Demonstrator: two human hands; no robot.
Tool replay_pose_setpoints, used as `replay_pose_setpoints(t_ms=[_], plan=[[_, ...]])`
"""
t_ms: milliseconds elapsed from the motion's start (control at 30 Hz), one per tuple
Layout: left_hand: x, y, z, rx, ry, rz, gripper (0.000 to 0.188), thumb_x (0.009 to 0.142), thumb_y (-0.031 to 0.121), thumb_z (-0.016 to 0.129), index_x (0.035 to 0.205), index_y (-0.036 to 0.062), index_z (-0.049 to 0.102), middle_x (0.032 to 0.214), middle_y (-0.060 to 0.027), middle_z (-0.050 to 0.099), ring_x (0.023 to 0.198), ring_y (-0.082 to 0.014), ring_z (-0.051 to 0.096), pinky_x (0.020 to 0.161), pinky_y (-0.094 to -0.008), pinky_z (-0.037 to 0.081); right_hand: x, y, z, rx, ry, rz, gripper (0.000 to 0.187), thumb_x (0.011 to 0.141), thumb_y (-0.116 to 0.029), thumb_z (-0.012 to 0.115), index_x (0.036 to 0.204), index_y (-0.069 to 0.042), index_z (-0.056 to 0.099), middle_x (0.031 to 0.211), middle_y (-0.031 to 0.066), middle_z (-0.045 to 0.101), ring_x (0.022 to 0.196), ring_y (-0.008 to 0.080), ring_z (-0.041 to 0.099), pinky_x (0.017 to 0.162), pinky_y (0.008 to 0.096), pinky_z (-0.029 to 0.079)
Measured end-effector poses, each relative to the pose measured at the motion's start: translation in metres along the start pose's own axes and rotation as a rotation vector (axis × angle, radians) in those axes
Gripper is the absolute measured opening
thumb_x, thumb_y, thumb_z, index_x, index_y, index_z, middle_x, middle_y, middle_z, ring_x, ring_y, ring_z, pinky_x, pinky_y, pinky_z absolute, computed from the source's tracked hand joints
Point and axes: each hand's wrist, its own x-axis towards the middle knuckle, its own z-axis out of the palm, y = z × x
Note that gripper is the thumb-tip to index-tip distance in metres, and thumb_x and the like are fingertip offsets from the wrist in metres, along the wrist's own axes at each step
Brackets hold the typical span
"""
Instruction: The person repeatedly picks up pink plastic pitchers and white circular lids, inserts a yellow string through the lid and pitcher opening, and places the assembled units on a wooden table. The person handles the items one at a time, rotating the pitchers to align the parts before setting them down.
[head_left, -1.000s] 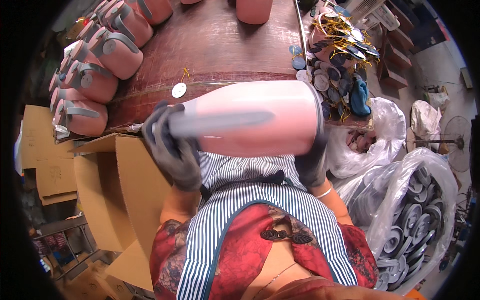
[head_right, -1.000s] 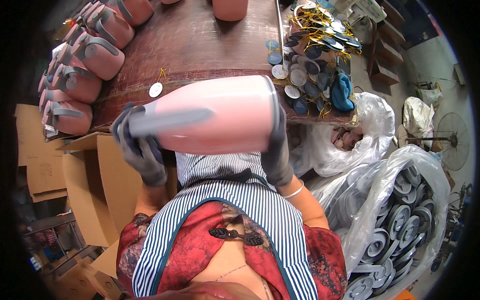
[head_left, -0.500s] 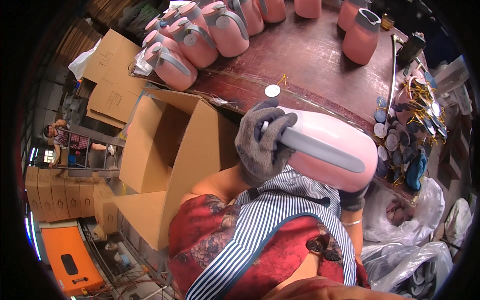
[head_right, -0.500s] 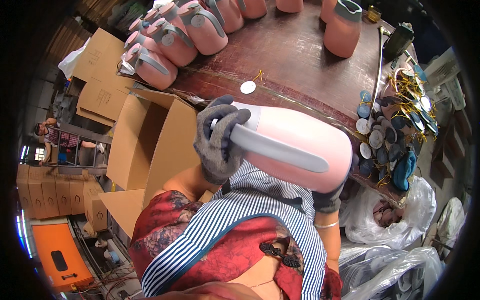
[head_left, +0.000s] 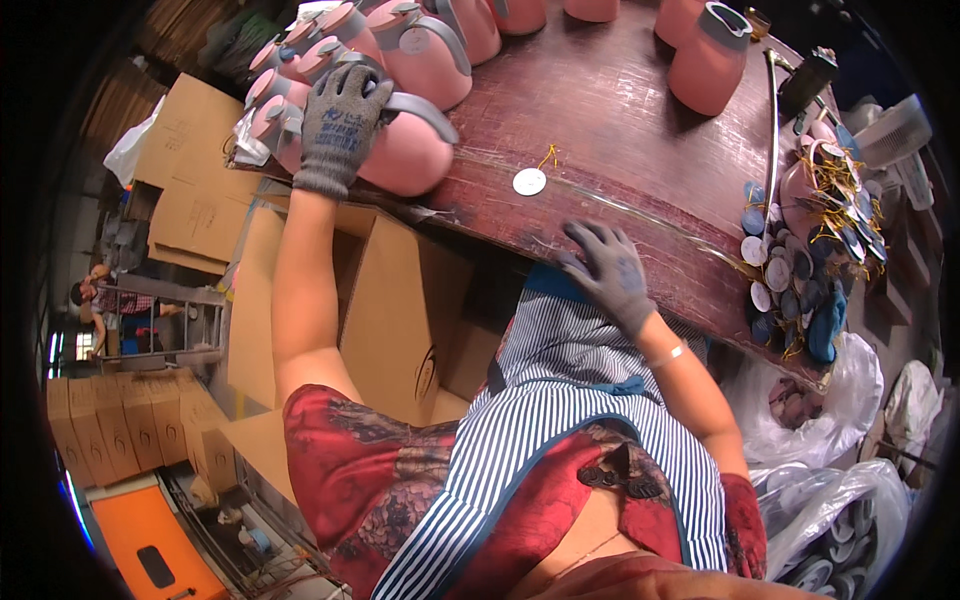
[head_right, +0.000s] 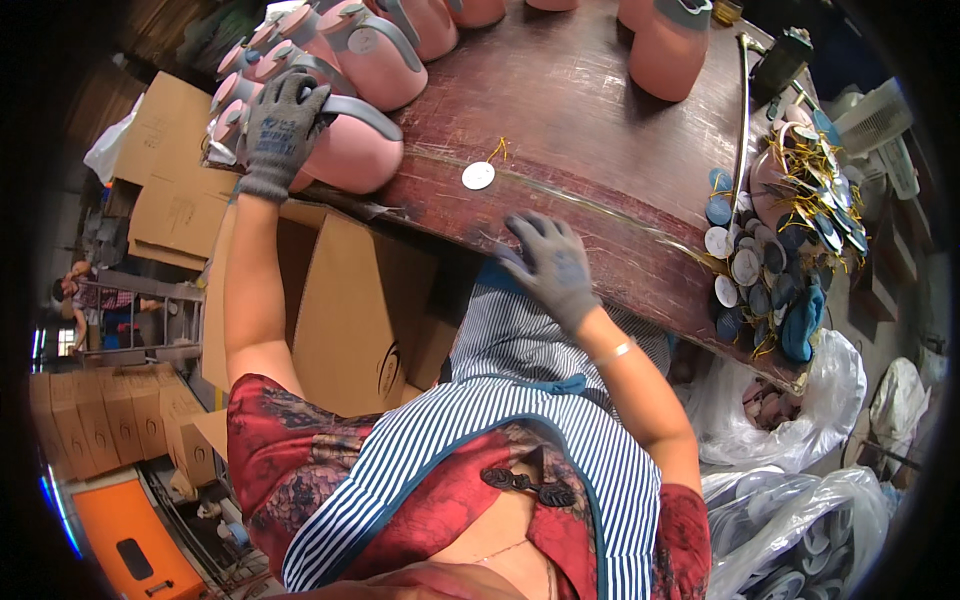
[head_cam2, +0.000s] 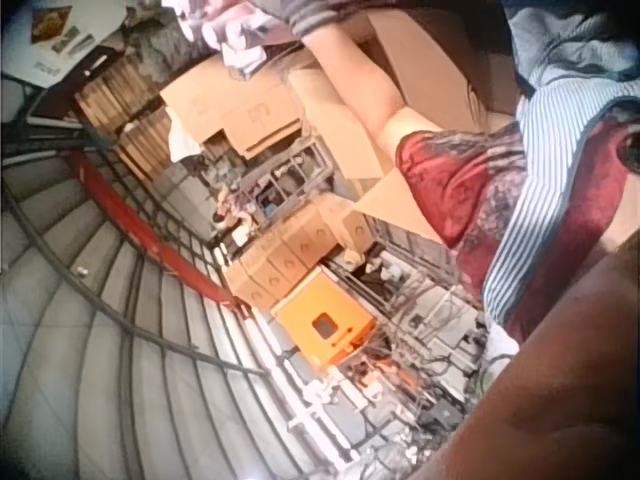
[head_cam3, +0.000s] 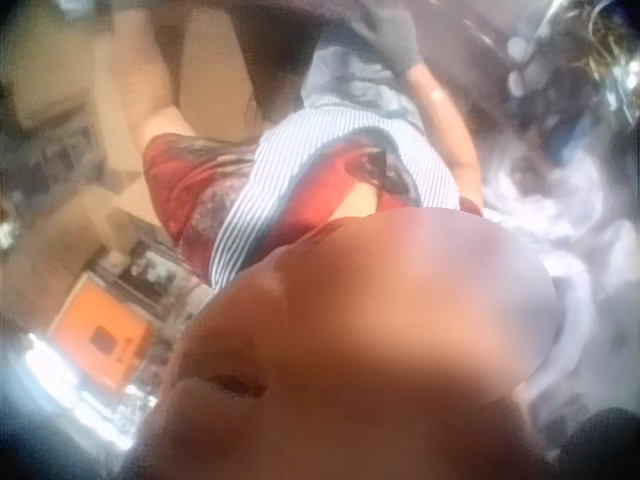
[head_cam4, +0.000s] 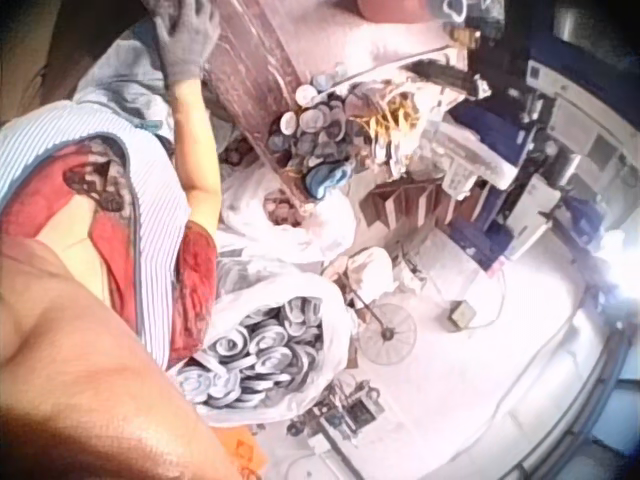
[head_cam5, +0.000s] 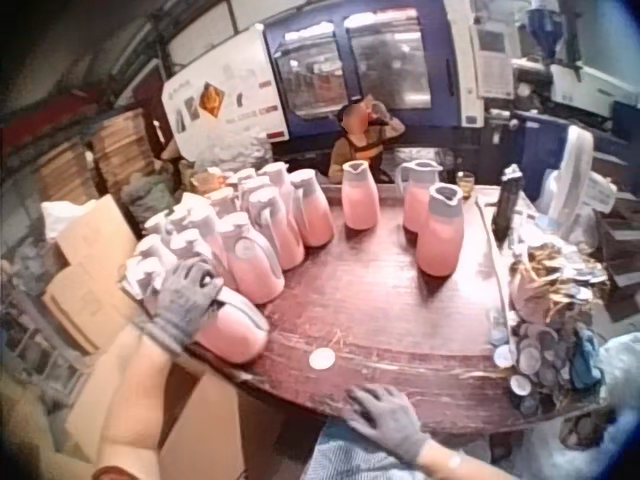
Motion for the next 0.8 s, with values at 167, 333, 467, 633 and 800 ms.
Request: replay_pose_setpoints(t_ms=[167, 333, 467, 633, 800], plan=[[-0.007, -0.049, 0.08, 0.037, 0.073, -0.115, 0.036, 0.073, 0.021, 0.072, 0.109, 0.0228, 0.066, 0.122, -0.006, 0.058, 0.121, -0.0301, 0.053, 0.103, -0.0476, 0.042, 0.084, 0.003, 0.049, -0.273, 0.153, -0.386, 0.065, 0.088, -0.054, 0.059, 0.136, -0.011, 0.053, 0.138, 0.0173, 0.052, 0.133, 0.0382, 0.043, 0.113, 0.0545, 0.029], [0.002, -0.043, 0.041, -0.306, -0.112, -0.017, 0.087, 0.069, 0.032, 0.081, 0.149, 0.0266, 0.046, 0.156, -0.0163, 0.035, 0.145, -0.044, 0.026, 0.119, -0.0548, 0.022, 0.047, 0.032, 0.031, -0.399, -0.04, -0.235, 0.076, 0.087, -0.064, 0.054, 0.136, -0.006, 0.056, 0.139, 0.0191, 0.054, 0.136, 0.0374, 0.042, 0.118, 0.0573, 0.019], [0.063, 0.016, -0.02, -0.498, -0.005, 0.124, 0.063, 0.081, 0.017, 0.07, 0.142, 0.0167, 0.054, 0.15, -0.017, 0.043, 0.142, -0.0426, 0.033, 0.118, -0.0524, 0.025, -0.032, 0.076, -0.024, -0.577, 0.036, 0.106, 0.083, 0.089, -0.069, 0.048, 0.142, -0.005, 0.05, 0.146, 0.0206, 0.048, 0.141, 0.0374, 0.037, 0.12, 0.0592, 0.01], [0.215, 0.135, 0.029, -0.951, 0.23, 0.201, 0.057, 0.089, 0.035, 0.07, 0.138, 0.0096, 0.054, 0.139, -0.0173, 0.054, 0.133, -0.0353, 0.048, 0.11, -0.0439, 0.039, -0.066, 0.118, -0.069, -0.706, 0.199, 0.532, 0.079, 0.091, -0.063, 0.052, 0.144, -0.005, 0.047, 0.148, 0.0207, 0.043, 0.139, 0.0401, 0.036, 0.116, 0.0587, 0.021], [0.381, 0.26, 0.135, -2.084, 0.11, -0.281, 0.05, 0.096, 0.028, 0.062, 0.14, 0.006, 0.051, 0.134, -0.0102, 0.058, 0.118, -0.0231, 0.056, 0.102, -0.0353, 0.044, -0.095, 0.079, -0.114, -0.526, 0.377, 0.218, 0.066, 0.085, -0.052, 0.064, 0.134, -0.009, 0.057, 0.147, 0.0191, 0.045, 0.136, 0.0404, 0.041, 0.111, 0.0549, 0.033]])
